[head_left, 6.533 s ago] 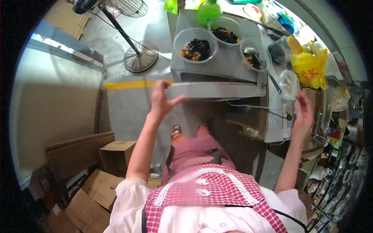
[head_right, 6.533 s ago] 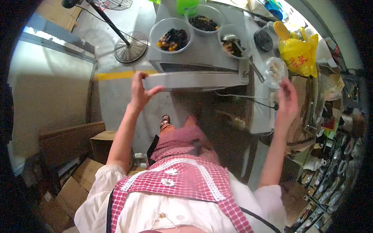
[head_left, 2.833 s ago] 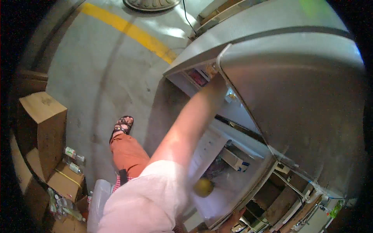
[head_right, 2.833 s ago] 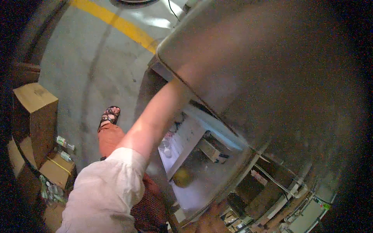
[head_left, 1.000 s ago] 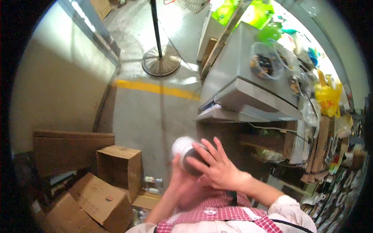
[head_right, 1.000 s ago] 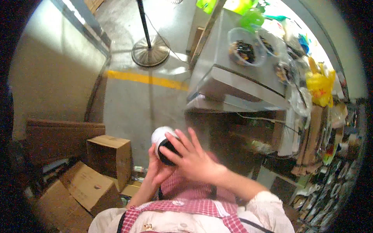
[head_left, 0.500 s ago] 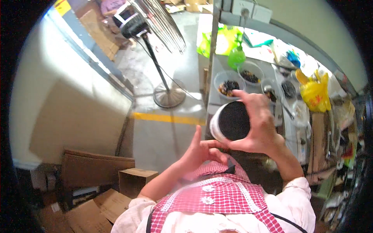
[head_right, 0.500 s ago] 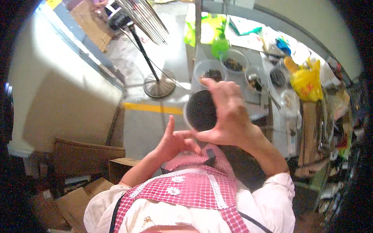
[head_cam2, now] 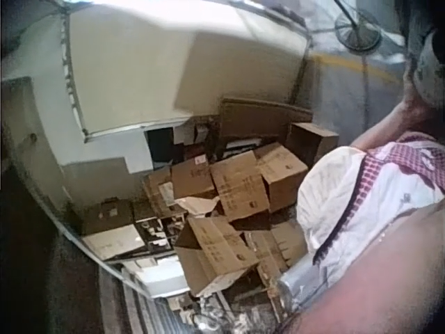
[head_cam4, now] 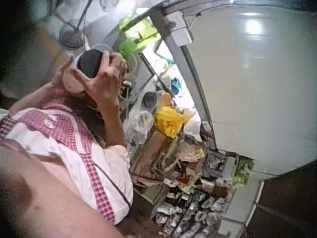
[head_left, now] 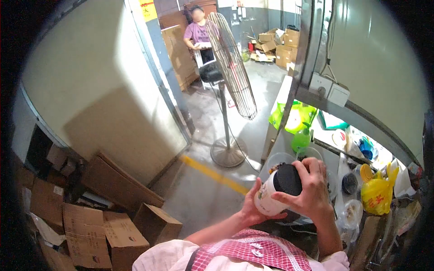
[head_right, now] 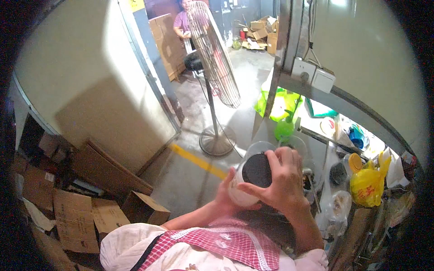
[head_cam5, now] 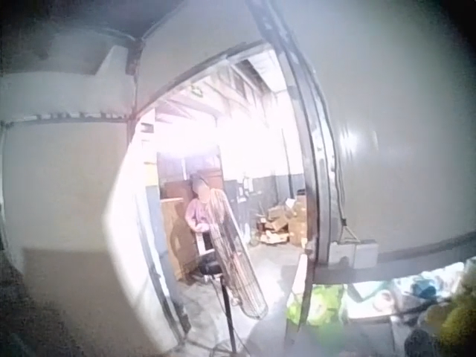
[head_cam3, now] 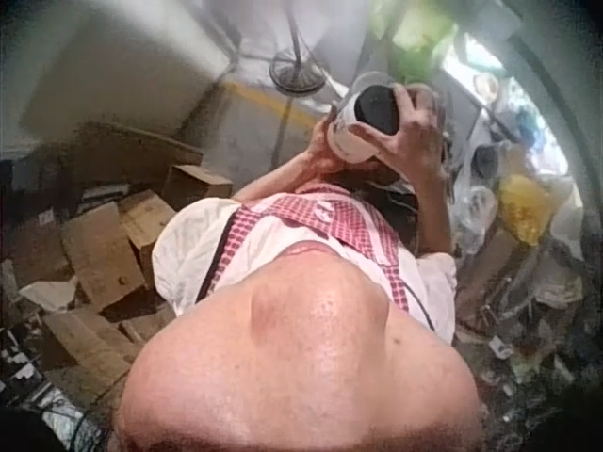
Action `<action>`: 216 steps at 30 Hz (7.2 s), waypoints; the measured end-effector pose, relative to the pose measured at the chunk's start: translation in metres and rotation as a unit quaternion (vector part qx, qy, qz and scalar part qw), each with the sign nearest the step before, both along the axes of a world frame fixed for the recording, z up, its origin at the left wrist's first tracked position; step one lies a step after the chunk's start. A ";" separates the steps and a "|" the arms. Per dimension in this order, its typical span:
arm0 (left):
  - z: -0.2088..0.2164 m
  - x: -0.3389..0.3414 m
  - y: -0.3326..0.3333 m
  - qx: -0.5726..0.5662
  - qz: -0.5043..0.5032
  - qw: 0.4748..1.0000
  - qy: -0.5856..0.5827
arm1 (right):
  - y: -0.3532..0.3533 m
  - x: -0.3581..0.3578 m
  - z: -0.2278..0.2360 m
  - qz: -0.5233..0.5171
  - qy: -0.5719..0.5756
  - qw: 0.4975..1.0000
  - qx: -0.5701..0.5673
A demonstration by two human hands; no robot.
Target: The person adds ingredients from jars to bowls using a spoon and retrieves a container from a small refrigerator.
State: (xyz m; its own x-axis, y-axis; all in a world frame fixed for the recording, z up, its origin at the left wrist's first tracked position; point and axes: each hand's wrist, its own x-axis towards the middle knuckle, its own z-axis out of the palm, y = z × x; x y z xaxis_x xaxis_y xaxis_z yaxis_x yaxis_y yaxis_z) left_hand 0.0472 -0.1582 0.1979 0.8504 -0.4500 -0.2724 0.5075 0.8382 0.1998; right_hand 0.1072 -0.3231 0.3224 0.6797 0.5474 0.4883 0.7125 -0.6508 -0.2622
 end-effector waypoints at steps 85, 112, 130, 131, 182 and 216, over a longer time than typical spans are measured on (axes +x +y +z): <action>-0.012 0.009 -0.107 -0.042 0.095 0.994 -0.037 | -0.092 0.015 0.079 0.111 0.188 0.929 -0.299; -0.041 0.022 -0.054 0.034 0.093 0.987 -0.123 | -0.146 -0.091 -0.086 0.011 0.572 0.643 0.508; -0.035 0.090 0.006 -0.089 0.005 0.985 -0.150 | -0.074 -0.013 -0.231 -0.244 0.129 0.955 0.111; -0.035 0.097 0.002 -0.087 0.000 0.985 -0.150 | -0.083 -0.014 -0.226 -0.254 0.132 0.952 0.106; -0.051 0.197 -0.029 -0.151 -0.235 0.955 -0.103 | -0.125 -0.022 0.021 -0.152 0.018 0.830 0.536; -0.025 0.183 -0.026 0.009 -0.171 0.985 -0.017 | -0.090 0.095 0.020 -0.138 0.315 0.820 0.459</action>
State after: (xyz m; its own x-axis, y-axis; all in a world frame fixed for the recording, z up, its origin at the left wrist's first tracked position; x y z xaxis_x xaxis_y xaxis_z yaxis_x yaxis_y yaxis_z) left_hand 0.2298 -0.1842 0.1733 0.6583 -0.7079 -0.2558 0.7527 0.6152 0.2347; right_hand 0.2026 -0.4127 0.3426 0.9910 -0.0704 0.1141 0.1078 -0.0876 -0.9903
